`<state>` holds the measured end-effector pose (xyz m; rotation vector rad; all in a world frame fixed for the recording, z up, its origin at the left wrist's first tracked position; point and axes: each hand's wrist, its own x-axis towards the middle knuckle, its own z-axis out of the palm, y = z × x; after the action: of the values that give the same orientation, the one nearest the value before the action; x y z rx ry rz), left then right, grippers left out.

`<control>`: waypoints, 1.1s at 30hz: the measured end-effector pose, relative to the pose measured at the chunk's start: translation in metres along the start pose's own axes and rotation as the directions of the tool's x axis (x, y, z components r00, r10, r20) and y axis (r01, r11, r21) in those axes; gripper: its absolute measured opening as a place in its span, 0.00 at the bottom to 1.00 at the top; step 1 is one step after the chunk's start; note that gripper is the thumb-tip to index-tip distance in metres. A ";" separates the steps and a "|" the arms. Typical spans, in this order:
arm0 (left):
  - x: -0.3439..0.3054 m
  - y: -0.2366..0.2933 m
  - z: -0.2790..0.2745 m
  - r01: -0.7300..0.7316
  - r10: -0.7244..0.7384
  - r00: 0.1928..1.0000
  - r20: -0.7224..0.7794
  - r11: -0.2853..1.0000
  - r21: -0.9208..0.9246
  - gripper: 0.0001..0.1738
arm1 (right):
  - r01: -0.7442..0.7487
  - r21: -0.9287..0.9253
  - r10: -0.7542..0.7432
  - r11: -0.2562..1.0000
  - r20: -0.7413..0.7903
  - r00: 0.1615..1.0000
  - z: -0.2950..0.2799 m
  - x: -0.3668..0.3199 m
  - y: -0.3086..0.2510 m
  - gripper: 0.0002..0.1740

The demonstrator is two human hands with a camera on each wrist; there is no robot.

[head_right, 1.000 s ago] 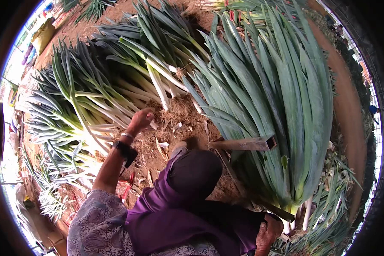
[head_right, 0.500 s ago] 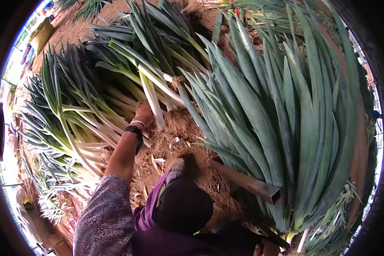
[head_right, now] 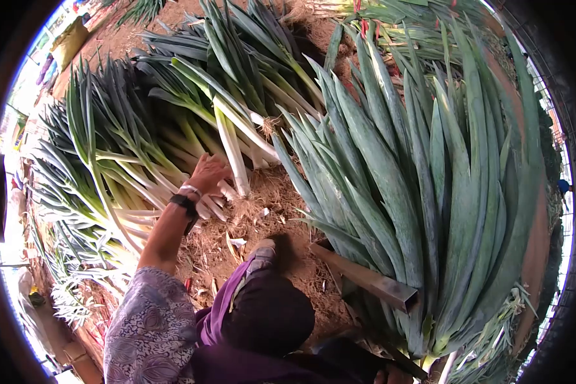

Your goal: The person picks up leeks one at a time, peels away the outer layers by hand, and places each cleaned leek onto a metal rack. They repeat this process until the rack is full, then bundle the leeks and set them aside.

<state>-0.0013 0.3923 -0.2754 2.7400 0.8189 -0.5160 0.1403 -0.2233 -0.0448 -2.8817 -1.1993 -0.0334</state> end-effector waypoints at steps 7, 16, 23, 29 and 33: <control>-0.117 0.015 0.005 -0.243 0.187 0.878 -0.441 0.967 -0.074 0.18 | -0.036 0.008 0.036 0.999 0.014 0.999 0.005 -0.015 0.008 0.24; -0.228 0.137 -0.136 -0.514 0.129 0.490 -0.862 0.842 -0.166 0.22 | 0.050 0.164 -0.023 0.985 -0.163 0.986 0.007 -0.023 0.001 0.09; -0.306 0.302 -0.199 -0.899 0.349 0.242 -0.905 0.431 -0.074 0.30 | 0.265 0.375 -0.198 0.888 -0.209 0.958 -0.015 -0.009 -0.045 0.19; -0.356 0.390 -0.185 -0.988 0.634 0.079 -0.769 0.154 0.025 0.31 | 0.276 0.929 -0.319 0.249 -0.190 0.929 -0.035 0.010 -0.109 0.16; -0.355 0.372 -0.173 -0.974 0.581 0.021 -0.813 0.195 0.114 0.35 | 0.332 0.917 -0.079 -0.223 -0.356 0.931 -0.068 -0.024 -0.093 0.15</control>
<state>-0.0224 -0.0269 0.0677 2.1856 -0.7070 1.0171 0.0563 -0.1763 0.0234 -1.0912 -0.8727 0.4581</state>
